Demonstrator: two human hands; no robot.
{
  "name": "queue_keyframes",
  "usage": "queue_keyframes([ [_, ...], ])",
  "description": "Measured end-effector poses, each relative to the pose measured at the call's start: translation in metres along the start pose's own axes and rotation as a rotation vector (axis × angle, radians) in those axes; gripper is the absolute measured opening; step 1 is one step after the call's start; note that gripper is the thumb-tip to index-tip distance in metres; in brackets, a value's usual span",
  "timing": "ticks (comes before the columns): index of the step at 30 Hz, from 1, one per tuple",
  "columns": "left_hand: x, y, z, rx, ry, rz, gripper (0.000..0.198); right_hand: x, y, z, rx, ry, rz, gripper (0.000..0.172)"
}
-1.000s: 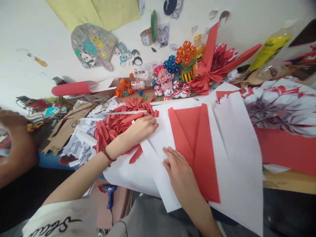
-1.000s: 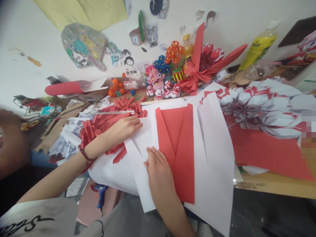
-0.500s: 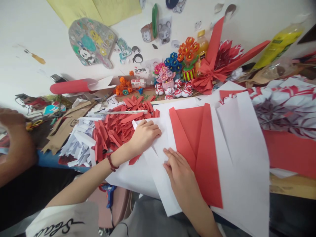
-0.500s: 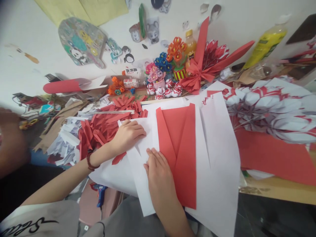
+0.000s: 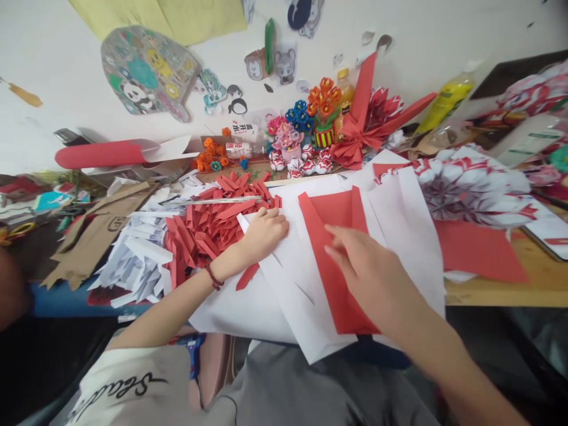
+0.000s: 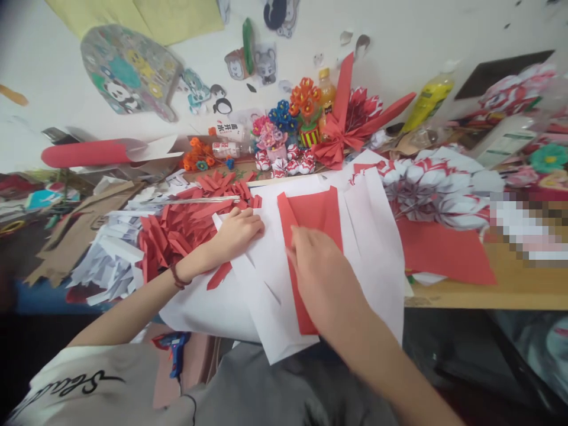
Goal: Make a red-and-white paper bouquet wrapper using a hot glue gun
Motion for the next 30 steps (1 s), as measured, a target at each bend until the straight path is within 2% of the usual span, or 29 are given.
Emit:
queue_keyframes([
  [2, -0.002, 0.000, -0.002, 0.005, -0.050, -0.013, 0.021, -0.011, -0.043, -0.017, 0.049, -0.227, -0.095, 0.008],
  [4, -0.004, 0.000, -0.003, 0.018, -0.083, -0.024, 0.021, -0.032, -0.081, -0.048, 0.020, -0.578, -0.294, 0.015],
  [6, -0.005, 0.000, -0.004, 0.028, -0.094, -0.031, 0.021, -0.048, -0.108, -0.078, -0.015, -0.607, -0.387, 0.024],
  [9, -0.005, 0.000, -0.005, 0.032, -0.100, -0.034, 0.022, -0.064, -0.122, -0.105, -0.072, -0.592, -0.435, 0.027],
  [16, -0.004, -0.003, -0.010, 0.057, -0.123, -0.082, 0.018, -0.068, -0.109, -0.102, -0.218, -0.414, -0.411, 0.025],
  [23, -0.003, -0.006, -0.009, 0.098, -0.123, -0.168, 0.016, -0.067, -0.110, -0.104, -0.240, -0.357, -0.389, 0.020],
  [30, -0.002, 0.001, -0.002, 0.124, -0.060, -0.256, 0.014, -0.068, -0.109, -0.107, -0.250, -0.437, -0.362, 0.024],
])
Point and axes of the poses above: each hand's wrist, its own y-axis away from the middle knuckle, its own z-axis out of the back of the hand, x = y × z, the point moved 6 cm from there along -y, towards the middle knuckle, and after that the axes turned 9 degrees about x, right-handed, at the moved point
